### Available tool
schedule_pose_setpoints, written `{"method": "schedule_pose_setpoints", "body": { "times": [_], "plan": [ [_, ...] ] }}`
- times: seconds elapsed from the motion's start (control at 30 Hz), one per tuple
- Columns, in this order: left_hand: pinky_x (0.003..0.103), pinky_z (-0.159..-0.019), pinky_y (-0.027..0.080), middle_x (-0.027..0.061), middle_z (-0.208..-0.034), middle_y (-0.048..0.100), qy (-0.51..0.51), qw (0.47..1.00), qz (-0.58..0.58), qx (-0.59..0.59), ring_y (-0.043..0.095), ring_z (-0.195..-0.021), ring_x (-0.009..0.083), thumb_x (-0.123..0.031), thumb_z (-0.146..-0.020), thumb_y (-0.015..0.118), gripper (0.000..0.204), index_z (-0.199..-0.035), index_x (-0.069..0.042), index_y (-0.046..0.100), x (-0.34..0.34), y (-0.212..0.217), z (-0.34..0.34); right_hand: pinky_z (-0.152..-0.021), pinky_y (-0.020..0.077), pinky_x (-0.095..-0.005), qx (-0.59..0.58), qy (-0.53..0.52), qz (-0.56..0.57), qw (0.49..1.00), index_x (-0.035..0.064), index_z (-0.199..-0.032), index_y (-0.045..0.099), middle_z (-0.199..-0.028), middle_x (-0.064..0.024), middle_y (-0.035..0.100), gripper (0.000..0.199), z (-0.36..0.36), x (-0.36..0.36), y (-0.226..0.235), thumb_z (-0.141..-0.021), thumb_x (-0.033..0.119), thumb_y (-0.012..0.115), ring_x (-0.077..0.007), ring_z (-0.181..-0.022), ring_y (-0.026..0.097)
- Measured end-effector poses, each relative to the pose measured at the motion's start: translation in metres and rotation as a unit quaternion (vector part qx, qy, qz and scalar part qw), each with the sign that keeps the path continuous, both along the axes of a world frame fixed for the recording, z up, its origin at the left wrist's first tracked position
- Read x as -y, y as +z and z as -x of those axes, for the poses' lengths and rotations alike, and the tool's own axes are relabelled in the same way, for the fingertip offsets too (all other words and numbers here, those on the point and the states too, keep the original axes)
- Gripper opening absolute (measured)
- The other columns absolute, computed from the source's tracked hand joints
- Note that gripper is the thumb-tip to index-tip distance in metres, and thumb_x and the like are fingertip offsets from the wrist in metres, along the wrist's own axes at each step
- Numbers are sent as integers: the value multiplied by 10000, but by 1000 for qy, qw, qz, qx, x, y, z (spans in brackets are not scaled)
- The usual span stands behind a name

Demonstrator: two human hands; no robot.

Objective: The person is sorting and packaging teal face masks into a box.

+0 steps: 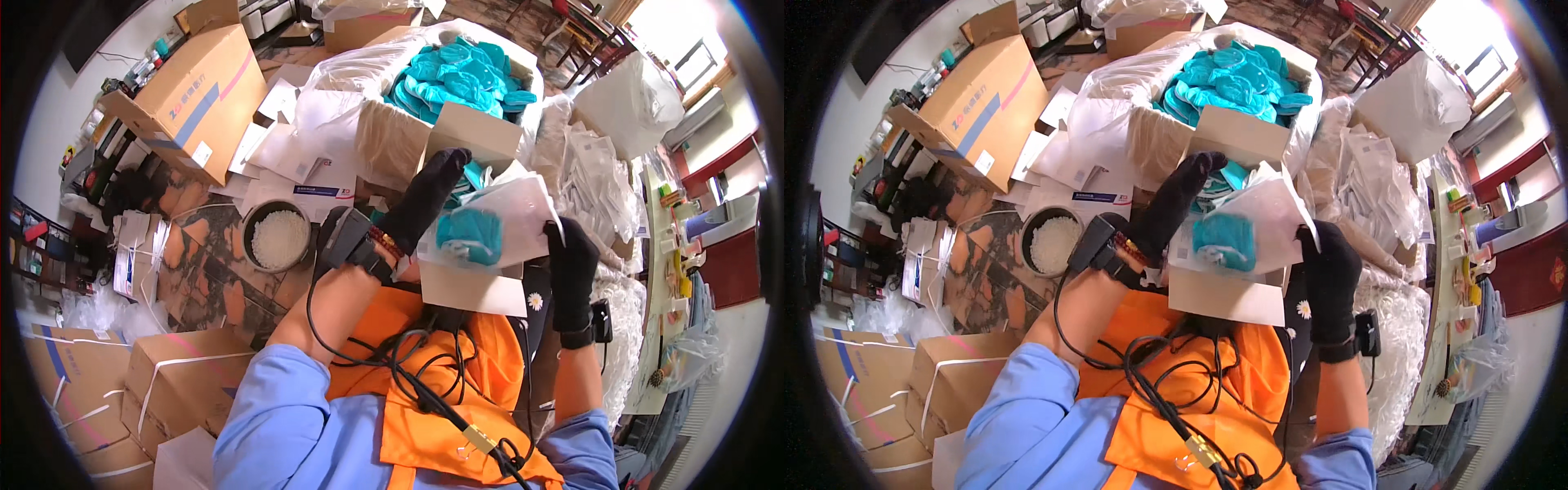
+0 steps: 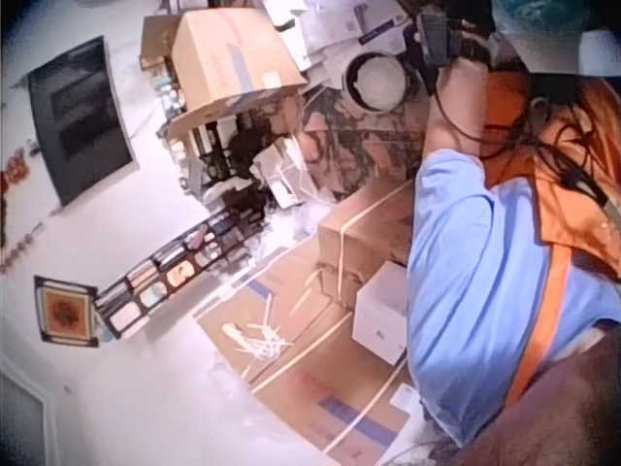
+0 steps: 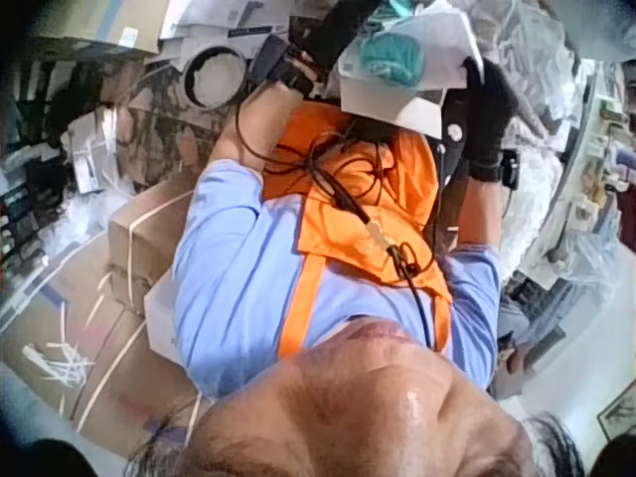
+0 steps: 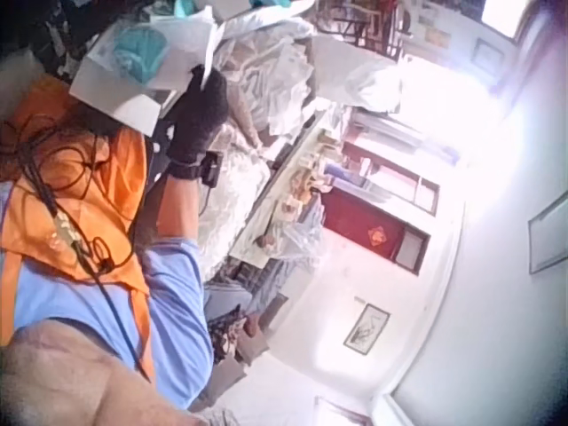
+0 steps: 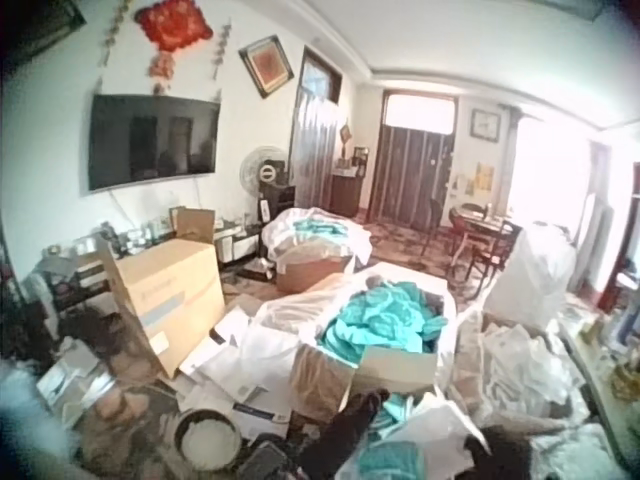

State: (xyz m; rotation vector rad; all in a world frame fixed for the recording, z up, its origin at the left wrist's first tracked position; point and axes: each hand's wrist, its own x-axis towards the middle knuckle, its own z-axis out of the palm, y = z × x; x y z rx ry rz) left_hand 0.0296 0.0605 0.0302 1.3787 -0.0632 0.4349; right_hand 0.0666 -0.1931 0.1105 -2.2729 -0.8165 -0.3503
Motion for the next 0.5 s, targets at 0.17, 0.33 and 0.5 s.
{"method": "schedule_pose_setpoints", "body": {
  "times": [0.17, 0.33, 0.5],
  "plan": [
    [354, -1066, 348, 123, -1322, 513, -42, 999, -6, 15, 460, -1245, 205, -343, -982, 529, 491, -1337, -11, 458, -8, -4, 4, -638, 497, -294, -27, -8, -4, 1000, 26, -967, 668, -763, -58, 652, 151, -16, 17, 6, -913, 159, 622, -125, -700, 612],
    [376, -1061, 371, 150, -1367, 475, -146, 984, -81, -64, 446, -1274, 228, -159, -804, 749, 732, -1394, 7, 349, 1, -15, 8, -522, 446, -242, -150, -37, -126, 980, 23, -986, 651, -795, -21, 633, 202, -32, 36, 5, -950, 207, 575, -77, -648, 563],
    [382, -901, 474, 158, -1068, 650, -137, 971, -154, -119, 622, -1000, 266, -189, -760, 729, 435, -1137, -17, 597, 8, -17, 6, -530, 456, -243, -177, -78, -149, 970, 23, -1034, 653, -826, -18, 641, 232, -40, 41, 1, -955, 220, 560, -86, -659, 573]
  ]
}}
